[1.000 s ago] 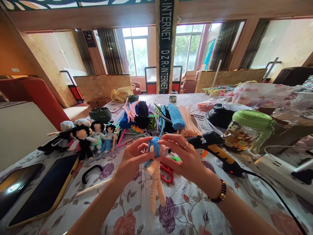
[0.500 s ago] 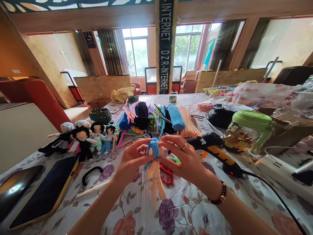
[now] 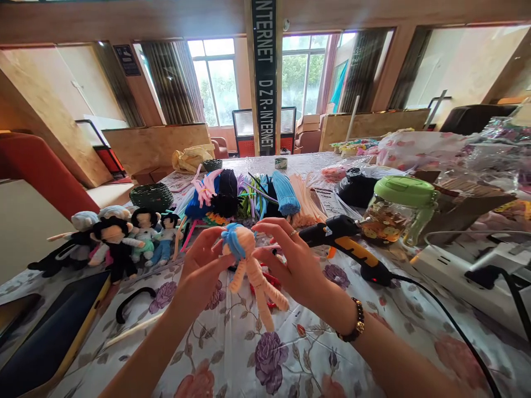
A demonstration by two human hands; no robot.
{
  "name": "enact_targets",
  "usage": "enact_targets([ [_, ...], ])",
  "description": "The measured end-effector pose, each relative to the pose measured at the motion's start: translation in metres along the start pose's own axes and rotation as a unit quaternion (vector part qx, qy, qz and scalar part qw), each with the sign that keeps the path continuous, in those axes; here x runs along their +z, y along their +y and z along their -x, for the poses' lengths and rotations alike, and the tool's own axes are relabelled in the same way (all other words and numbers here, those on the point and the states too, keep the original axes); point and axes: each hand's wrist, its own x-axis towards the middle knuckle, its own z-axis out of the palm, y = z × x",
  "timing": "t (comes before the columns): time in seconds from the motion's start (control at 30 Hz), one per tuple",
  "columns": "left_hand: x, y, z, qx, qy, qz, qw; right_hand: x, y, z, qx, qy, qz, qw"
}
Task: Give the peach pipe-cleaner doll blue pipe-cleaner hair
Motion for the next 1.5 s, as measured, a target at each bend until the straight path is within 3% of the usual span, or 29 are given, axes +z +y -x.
enact_targets([
  [0.13,0.002,0.0,-0.001,-0.007,0.003,0.013,1.0,0.005,-0.002,0.0,0.114,-0.078,-0.119,0.983],
  [0.23,0.002,0.001,0.0,-0.014,-0.001,0.021,1.0,0.008,-0.001,0.002,0.159,-0.11,-0.215,0.957],
  [0.43,0.003,0.003,0.002,-0.052,-0.005,0.051,0.997,0.01,-0.006,0.005,0.225,-0.13,-0.348,0.901],
  [0.57,0.003,0.002,0.001,-0.086,0.012,0.061,0.994,0.011,-0.01,0.004,0.251,-0.119,-0.381,0.882],
  [0.83,0.002,0.001,0.001,-0.073,0.049,-0.005,0.996,0.011,-0.006,0.004,0.261,-0.122,-0.352,0.89],
  [1.17,0.004,0.003,0.001,-0.05,0.038,0.014,0.998,0.012,-0.006,0.006,0.22,-0.109,-0.277,0.929],
  [1.5,0.004,-0.001,0.003,-0.029,0.038,-0.034,0.998,0.011,-0.007,0.006,0.206,-0.115,-0.215,0.948],
])
